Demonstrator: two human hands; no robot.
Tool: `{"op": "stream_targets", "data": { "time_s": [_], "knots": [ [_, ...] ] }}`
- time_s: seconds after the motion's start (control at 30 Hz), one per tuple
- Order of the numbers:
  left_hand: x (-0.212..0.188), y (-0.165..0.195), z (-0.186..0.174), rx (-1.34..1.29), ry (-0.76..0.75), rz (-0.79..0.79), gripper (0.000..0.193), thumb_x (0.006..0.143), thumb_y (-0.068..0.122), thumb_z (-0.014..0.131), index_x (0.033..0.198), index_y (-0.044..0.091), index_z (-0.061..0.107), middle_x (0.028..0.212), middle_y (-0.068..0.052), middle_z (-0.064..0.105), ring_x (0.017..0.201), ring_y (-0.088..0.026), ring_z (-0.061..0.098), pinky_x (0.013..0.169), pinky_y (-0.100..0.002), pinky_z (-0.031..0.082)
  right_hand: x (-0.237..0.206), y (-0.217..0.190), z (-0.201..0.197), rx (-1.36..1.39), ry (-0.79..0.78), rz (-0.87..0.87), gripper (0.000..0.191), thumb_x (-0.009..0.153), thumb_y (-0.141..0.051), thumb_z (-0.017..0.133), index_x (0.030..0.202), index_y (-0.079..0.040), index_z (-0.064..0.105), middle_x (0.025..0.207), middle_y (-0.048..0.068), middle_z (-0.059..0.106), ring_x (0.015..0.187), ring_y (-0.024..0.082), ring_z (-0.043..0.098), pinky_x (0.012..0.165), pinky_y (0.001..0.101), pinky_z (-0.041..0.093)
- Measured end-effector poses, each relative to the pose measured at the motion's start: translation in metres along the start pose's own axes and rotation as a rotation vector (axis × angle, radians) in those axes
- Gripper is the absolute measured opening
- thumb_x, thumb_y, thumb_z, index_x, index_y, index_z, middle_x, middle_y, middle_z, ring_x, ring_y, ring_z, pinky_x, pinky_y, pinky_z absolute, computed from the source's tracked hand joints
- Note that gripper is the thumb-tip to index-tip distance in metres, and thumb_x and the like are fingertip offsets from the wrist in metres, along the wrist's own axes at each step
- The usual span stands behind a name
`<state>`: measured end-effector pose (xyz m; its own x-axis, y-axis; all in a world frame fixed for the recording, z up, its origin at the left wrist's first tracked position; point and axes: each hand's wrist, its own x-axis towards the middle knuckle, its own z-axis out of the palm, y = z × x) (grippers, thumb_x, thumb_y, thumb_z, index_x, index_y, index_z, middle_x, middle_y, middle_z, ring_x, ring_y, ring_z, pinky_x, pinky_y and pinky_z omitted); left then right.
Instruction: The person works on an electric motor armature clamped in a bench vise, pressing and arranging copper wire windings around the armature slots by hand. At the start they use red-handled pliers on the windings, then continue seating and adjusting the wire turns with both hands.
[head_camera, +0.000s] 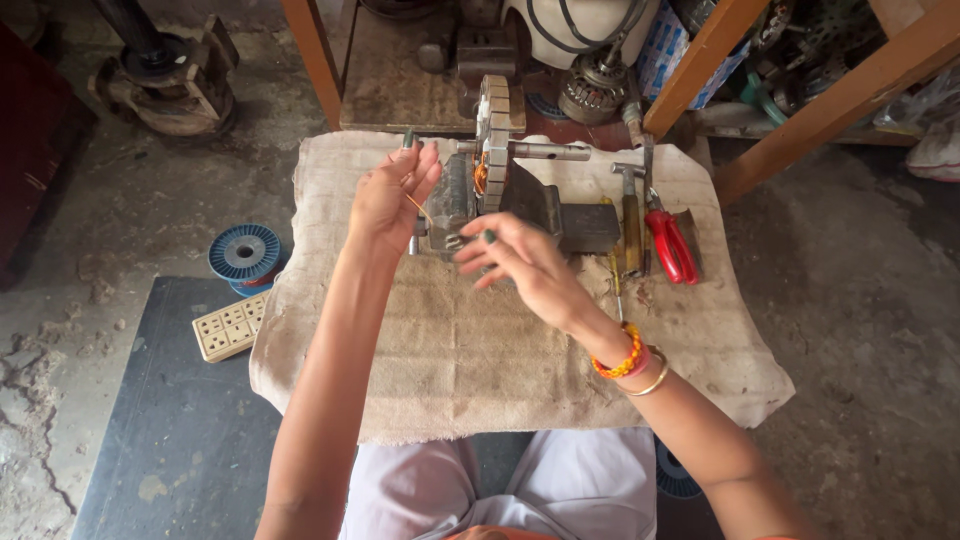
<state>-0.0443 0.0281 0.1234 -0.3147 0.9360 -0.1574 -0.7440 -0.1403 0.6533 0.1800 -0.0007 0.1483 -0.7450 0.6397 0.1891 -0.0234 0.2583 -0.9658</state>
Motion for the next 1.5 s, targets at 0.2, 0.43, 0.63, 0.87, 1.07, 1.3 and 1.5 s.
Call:
{"op": "stream_targets", "data": {
  "time_s": [0.2,0.43,0.63,0.87,1.07,1.3,1.5],
  "knots": [
    [-0.006,-0.005,0.013,0.089,0.004,0.149,0.015,0.097,0.010,0.058,0.107,-0.001,0.062,0.121,-0.024,0.073,0.109,-0.027,0.076,0.095,-0.037,0.065,0.004,-0.019,0.012,0.412,-0.150,0.228,0.044,0.107,-0.039,0.051,0.131,-0.003,0.062,0.076,-0.002,0.055,0.062,0.006,0.052,0.051,0.0194,0.039],
    [-0.025,-0.015,0.035,0.551,0.027,0.588,0.015,0.099,0.011,0.071,0.098,-0.004,0.068,0.105,-0.021,0.079,0.097,-0.022,0.078,0.085,-0.033,0.063,0.007,-0.031,-0.054,0.130,0.327,-0.107,0.024,0.106,-0.021,0.063,0.102,0.000,0.074,0.061,-0.012,0.044,0.052,0.000,0.030,0.046,0.0195,0.021],
    [-0.036,-0.014,0.043,0.845,0.063,0.792,0.009,0.096,0.009,0.072,0.101,0.001,0.073,0.111,-0.015,0.079,0.096,-0.019,0.080,0.087,-0.033,0.065,0.011,-0.009,-0.084,-0.093,0.551,-0.150,0.014,0.104,-0.010,0.066,0.103,0.001,0.075,0.073,-0.010,0.060,0.057,-0.003,0.034,0.050,0.0194,0.021],
    [-0.036,-0.014,0.047,0.972,0.052,0.829,0.016,0.092,0.003,0.073,0.108,0.000,0.075,0.103,-0.014,0.080,0.096,-0.022,0.080,0.090,-0.034,0.064,0.006,0.026,-0.085,-0.460,0.691,-0.201,0.013,0.101,-0.001,0.064,0.106,0.000,0.076,0.062,-0.010,0.043,0.056,-0.002,0.031,0.050,0.0228,0.020],
    [-0.032,-0.006,0.039,0.878,-0.061,0.680,0.028,0.087,-0.002,0.067,0.115,0.004,0.071,0.106,-0.013,0.079,0.098,-0.021,0.079,0.086,-0.031,0.065,-0.025,0.065,-0.089,-1.021,0.727,-0.220,0.023,0.093,0.002,0.068,0.104,-0.012,0.082,0.051,0.006,0.044,0.044,0.009,0.040,0.046,0.0254,0.028],
    [-0.053,-0.029,0.026,1.184,-0.054,1.367,0.038,0.081,-0.006,0.059,0.115,0.006,0.070,0.116,-0.011,0.076,0.099,-0.021,0.072,0.086,-0.033,0.060,-0.075,0.124,-0.093,-1.252,0.586,-0.156,0.025,0.085,0.000,0.071,0.094,-0.019,0.083,0.077,0.006,0.072,0.044,0.012,0.056,0.039,0.0297,0.037],
    [-0.077,-0.061,0.031,1.833,-0.556,1.553,0.045,0.078,0.006,0.065,0.123,0.002,0.069,0.132,-0.010,0.066,0.110,-0.020,0.061,0.088,-0.031,0.053,-0.089,0.122,-0.068,-1.332,0.516,-0.260,0.020,0.083,-0.007,0.072,0.097,-0.017,0.082,0.081,0.008,0.076,0.058,0.020,0.067,0.052,0.0334,0.049]
  ]
}}
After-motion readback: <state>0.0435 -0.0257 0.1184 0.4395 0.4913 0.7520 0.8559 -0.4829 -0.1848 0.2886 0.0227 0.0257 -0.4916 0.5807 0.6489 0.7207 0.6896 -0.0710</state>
